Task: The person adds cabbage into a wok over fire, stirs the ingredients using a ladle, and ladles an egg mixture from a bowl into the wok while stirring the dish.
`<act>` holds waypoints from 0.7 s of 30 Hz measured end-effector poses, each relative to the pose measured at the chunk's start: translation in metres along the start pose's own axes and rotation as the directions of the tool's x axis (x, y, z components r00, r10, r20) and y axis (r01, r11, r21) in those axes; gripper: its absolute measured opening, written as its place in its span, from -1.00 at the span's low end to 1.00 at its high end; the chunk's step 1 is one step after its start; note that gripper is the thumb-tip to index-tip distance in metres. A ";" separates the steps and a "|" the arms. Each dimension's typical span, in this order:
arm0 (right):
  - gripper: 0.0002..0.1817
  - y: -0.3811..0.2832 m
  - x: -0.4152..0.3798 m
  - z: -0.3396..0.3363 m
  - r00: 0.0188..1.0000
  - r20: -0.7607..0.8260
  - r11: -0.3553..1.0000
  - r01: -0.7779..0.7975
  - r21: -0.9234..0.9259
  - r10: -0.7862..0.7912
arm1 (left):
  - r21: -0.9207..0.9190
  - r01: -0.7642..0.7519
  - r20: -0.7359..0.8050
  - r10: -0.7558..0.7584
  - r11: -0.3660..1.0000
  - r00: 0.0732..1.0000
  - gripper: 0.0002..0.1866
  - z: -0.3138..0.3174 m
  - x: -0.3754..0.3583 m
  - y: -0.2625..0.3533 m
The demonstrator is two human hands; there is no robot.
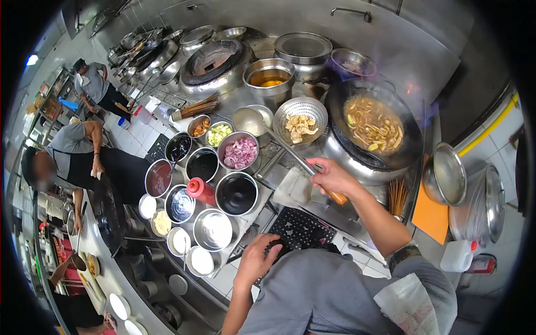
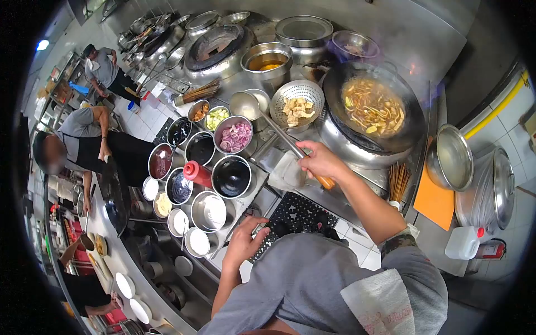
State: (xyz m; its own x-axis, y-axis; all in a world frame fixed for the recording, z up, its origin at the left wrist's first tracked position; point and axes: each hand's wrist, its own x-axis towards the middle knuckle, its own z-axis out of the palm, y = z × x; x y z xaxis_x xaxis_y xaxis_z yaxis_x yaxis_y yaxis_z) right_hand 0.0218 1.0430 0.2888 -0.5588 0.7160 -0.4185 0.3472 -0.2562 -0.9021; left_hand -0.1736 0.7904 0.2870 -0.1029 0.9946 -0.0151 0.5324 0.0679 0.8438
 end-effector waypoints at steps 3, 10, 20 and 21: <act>-0.34 0.000 0.002 -0.007 1.000 0.017 0.999 0.008 0.049 -0.009 | 0.017 -0.038 0.007 0.038 0.999 0.999 -0.74 0.001 0.001 -0.003; -0.38 0.013 0.012 -0.018 0.995 0.096 0.956 -0.055 0.287 0.028 | 0.055 -0.066 0.023 0.065 0.996 0.998 -0.74 0.006 -0.003 -0.008; -0.53 0.038 -0.053 -0.063 0.973 0.217 0.361 -0.177 0.916 -0.074 | 0.054 -0.114 0.018 0.113 0.992 0.993 -0.76 0.014 0.014 -0.011; -0.54 0.042 -0.069 -0.071 0.973 0.208 0.280 -0.172 0.944 -0.102 | 0.057 -0.139 0.023 0.138 0.989 0.990 -0.76 0.017 0.018 -0.014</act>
State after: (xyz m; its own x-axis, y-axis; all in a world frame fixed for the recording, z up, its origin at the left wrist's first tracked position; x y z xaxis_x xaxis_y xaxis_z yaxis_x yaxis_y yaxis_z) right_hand 0.1280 1.0290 0.2870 -0.7357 0.5878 -0.3365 -0.5177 -0.8084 -0.2802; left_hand -0.1688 0.8087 0.2660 -0.0092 0.9960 0.0893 0.5884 -0.0668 0.8058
